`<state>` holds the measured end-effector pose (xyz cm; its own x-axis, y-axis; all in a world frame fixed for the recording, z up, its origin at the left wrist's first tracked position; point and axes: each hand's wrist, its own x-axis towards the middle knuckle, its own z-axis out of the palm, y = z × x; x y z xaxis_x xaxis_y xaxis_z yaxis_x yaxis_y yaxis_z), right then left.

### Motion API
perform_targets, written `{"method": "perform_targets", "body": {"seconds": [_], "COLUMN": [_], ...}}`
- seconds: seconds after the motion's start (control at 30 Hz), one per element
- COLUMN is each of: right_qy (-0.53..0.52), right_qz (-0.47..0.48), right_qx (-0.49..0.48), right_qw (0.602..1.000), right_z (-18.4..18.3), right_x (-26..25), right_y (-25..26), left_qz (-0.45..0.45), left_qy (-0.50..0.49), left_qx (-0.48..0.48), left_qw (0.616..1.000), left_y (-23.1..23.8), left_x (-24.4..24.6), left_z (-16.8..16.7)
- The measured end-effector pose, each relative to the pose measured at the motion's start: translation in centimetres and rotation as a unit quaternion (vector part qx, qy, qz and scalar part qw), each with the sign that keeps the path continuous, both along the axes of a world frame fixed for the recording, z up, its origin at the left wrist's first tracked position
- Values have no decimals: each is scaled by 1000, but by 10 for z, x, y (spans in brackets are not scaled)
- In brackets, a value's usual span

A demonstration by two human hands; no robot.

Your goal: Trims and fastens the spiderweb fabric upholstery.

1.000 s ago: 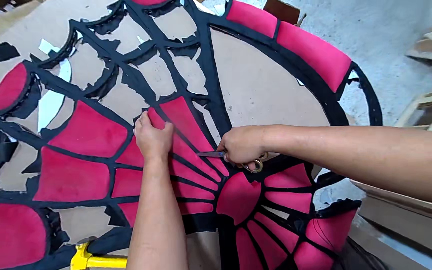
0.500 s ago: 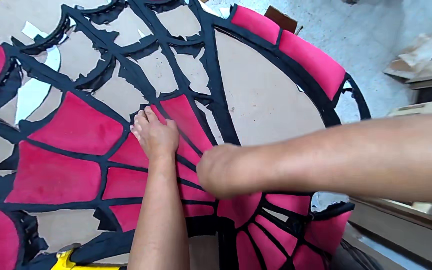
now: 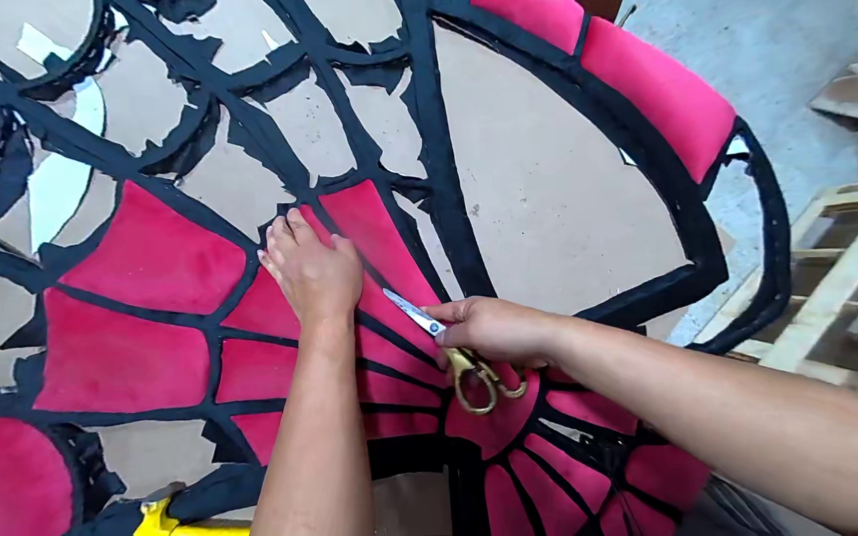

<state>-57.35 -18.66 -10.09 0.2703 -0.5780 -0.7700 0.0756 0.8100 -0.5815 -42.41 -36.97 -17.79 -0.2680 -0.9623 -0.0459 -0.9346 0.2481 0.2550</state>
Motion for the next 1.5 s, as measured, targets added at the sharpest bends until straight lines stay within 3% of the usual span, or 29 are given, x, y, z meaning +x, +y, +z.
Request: {"method": "perform_targets", "body": {"seconds": [0.1, 0.2, 0.33, 0.47, 0.53, 0.63, 0.73, 0.97, 1.13, 1.2, 1.4, 1.5], "right_qy": [150, 253, 291, 289, 254, 77, -27, -27, 137, 160, 213, 239], "right_qz": [157, 294, 428, 491, 473, 321, 216, 168, 224, 247, 195, 197], "right_qx": [-67, -144, -182, -174, -145, -40, 1, -59, -145, -133, -142, -79], "right_qw": [974, 910, 836, 803, 831, 943, 976, 984, 954, 946, 947, 948], "right_z": [5, 4, 18, 50, 58, 33, 1, 11, 21, 26, 35, 33], "right_x": [-32, -54, -52, -36, -33, -48, -57, -32, -7, 1, 27, 46], "right_y": [-14, -40, -78, -98, -104, -106, -93, -71, -59, -58, -45, -43], "left_qz": [-12, 13, 51, 56, 48, 40, 37, 8, -14, -13, -9, -9], "left_qy": [18, 28, 43, 44, 39, 50, 65, 55, 22, 8, -22, -58], "left_qx": [26, 50, 63, 68, 66, 57, 56, 33, 18, 23, 15, 7], "left_qw": [999, 998, 996, 995, 996, 996, 996, 998, 999, 1000, 1000, 998], "left_y": [-5, -7, -9, -8, -8, -8, -8, -7, -7, -6, -5, -7], "left_x": [5, 4, 1, 0, 0, 4, 5, 4, 3, 2, -5, -8], "left_z": [4, 17, 28, 28, 25, 21, 18, 11, 7, 6, 7, 2]}}
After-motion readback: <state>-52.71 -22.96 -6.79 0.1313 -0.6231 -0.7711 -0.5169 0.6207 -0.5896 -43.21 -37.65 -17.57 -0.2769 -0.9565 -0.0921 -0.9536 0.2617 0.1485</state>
